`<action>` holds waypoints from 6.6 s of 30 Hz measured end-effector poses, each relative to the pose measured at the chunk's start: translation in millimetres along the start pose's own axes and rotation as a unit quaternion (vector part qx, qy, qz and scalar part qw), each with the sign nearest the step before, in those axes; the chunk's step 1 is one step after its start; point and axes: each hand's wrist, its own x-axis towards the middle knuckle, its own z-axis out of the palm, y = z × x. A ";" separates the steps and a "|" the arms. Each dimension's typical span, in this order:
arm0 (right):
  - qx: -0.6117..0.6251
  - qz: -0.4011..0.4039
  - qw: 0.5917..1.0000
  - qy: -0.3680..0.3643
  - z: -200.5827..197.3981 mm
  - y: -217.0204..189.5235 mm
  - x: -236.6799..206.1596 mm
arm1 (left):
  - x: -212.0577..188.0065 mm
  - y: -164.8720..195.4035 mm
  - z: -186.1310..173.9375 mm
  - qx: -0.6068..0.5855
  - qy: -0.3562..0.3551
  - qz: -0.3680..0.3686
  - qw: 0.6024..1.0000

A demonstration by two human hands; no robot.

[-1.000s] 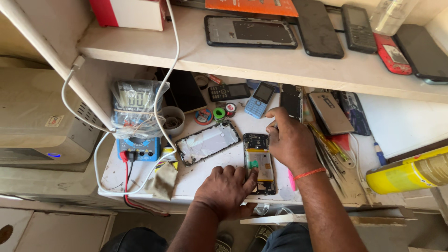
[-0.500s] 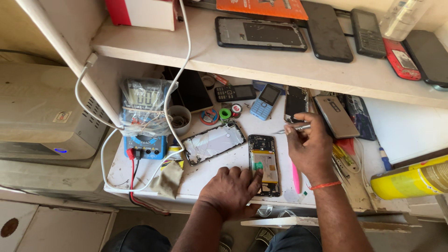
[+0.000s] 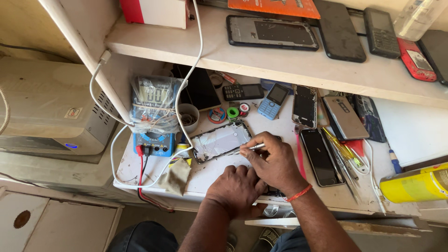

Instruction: The person repairs a disassembled smartphone at a cluttered workbench. They use a screwdriver to work on the phone's internal components, manipulate the frame and battery area by hand, fit the back cover onto the phone body, and press the assembled phone together before handling a small tube near the device.

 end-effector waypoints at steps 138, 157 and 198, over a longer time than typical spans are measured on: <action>0.096 0.074 0.987 0.109 -78.0 96.8 -8.1 | -3.1 -0.7 -7.7 -0.009 0.008 -0.006 1.000; 0.094 0.096 0.985 0.109 -74.6 95.3 -7.5 | -2.5 0.0 -10.6 -0.007 -0.013 -0.010 1.000; 0.224 0.118 0.957 0.146 -73.1 117.6 -12.3 | -3.0 0.0 -11.4 -0.003 -0.017 -0.011 1.000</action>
